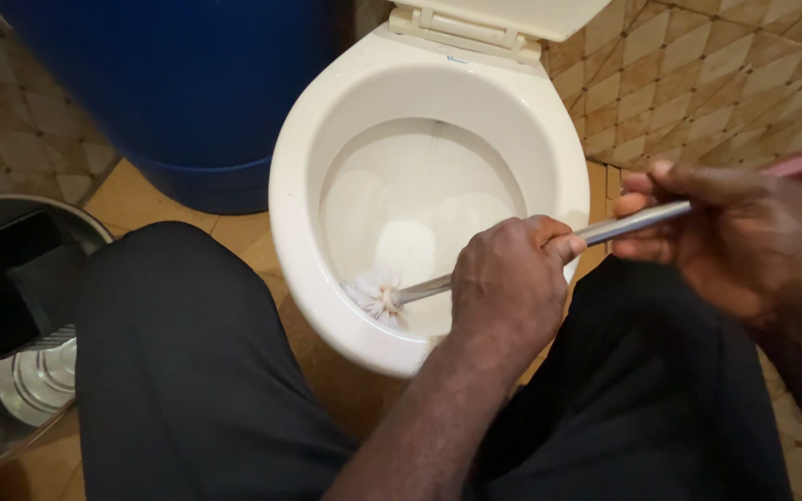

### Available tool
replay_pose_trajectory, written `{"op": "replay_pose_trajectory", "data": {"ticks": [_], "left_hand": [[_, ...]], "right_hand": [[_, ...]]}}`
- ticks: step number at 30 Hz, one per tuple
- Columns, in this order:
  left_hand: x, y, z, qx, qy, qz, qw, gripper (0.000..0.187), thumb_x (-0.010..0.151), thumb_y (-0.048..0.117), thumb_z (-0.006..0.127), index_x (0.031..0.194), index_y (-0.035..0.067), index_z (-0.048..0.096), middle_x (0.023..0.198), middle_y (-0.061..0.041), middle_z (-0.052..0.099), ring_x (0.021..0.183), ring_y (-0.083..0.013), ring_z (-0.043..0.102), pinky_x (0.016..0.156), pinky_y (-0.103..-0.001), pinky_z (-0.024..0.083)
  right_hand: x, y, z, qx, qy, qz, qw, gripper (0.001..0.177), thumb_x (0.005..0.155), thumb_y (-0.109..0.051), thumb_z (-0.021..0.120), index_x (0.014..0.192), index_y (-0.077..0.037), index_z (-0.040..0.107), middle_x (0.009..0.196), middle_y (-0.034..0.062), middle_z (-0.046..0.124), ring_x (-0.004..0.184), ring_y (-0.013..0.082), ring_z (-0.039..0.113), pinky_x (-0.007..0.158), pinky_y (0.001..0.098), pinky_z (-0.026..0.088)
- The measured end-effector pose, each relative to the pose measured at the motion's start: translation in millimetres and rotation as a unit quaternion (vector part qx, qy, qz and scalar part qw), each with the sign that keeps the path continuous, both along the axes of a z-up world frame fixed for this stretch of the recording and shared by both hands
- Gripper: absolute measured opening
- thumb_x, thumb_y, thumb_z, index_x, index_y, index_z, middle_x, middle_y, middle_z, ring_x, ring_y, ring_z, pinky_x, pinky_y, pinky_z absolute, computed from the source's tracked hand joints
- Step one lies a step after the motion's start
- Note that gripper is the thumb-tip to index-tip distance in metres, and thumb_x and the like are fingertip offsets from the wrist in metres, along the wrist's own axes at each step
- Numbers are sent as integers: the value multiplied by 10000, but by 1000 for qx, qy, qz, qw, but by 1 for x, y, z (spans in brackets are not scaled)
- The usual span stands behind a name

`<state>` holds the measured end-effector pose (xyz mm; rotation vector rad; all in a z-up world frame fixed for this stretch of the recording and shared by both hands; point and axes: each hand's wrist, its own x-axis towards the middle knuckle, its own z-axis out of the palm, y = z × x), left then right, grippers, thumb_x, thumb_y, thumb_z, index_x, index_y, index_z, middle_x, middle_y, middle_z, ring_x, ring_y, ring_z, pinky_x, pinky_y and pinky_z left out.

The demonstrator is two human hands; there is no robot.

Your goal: The person scrubs the inside of a toilet bowl using a toilet brush with a red handle. They repeatedly scrub the bowl's interior surfaces and water, maintaining a seated position on the floor throughout the task.

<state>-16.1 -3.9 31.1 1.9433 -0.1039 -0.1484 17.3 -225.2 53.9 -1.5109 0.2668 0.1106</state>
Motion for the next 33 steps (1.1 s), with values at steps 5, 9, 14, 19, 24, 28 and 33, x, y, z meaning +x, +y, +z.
{"op": "replay_pose_trajectory", "data": {"ticks": [5, 9, 14, 19, 24, 28, 33], "left_hand": [[10, 7, -5, 25, -8, -7, 1000, 239, 918, 328, 675, 985, 136, 800, 867, -115, 759, 834, -283, 720, 777, -467, 535], [9, 12, -8, 45, -15, -16, 999, 245, 931, 351, 673, 991, 151, 800, 858, -120, 760, 840, -287, 725, 789, -467, 536], [0, -4, -4, 10, 11, -27, 1000, 238, 919, 341, 688, 996, 157, 817, 864, -125, 760, 844, -305, 715, 796, -454, 535], [14, 18, -11, 38, 21, -22, 999, 240, 912, 349, 675, 980, 159, 806, 835, -95, 767, 811, -266, 737, 772, -437, 544], [1, 1, -7, -28, 27, -41, 998, 232, 905, 348, 681, 998, 171, 800, 856, -83, 771, 796, -261, 735, 785, -416, 556], [0, -6, -13, -21, 11, -19, 1000, 213, 904, 315, 708, 995, 151, 809, 859, -114, 764, 797, -271, 731, 782, -417, 559], [25, 24, -17, 24, -3, -19, 1000, 223, 904, 323, 698, 1004, 157, 807, 810, -112, 774, 760, -259, 740, 751, -416, 562]], "right_hand": [[-15, 7, -18, 49, -11, 25, 998, 282, 1119, -242, 514, 1136, 11, 638, 1018, 128, 695, 951, 218, 701, 880, 422, 609], [-20, 10, -21, 61, -24, 51, 997, 244, 1130, -212, 530, 1152, 7, 634, 1051, 122, 690, 974, 226, 693, 892, 442, 600], [-22, -13, -11, 35, 0, 22, 999, 258, 1097, -217, 506, 1166, -18, 656, 1083, 100, 704, 1017, 205, 711, 873, 464, 602], [-25, 17, -30, 92, -47, 19, 994, 256, 1144, -216, 495, 1180, -13, 647, 1076, 138, 698, 1016, 239, 699, 931, 458, 599], [-27, 8, -1, 60, -32, 34, 997, 278, 1105, -201, 469, 1154, 4, 650, 1097, 114, 720, 1011, 232, 703, 879, 482, 588], [-20, -4, 3, 32, -4, 16, 999, 257, 1092, -202, 459, 1153, -34, 643, 1114, 99, 725, 1031, 212, 713, 884, 468, 582], [-14, 17, -29, 85, -39, 47, 995, 232, 1131, -207, 509, 1151, -14, 637, 1079, 122, 713, 1005, 223, 706, 955, 466, 589]]}}
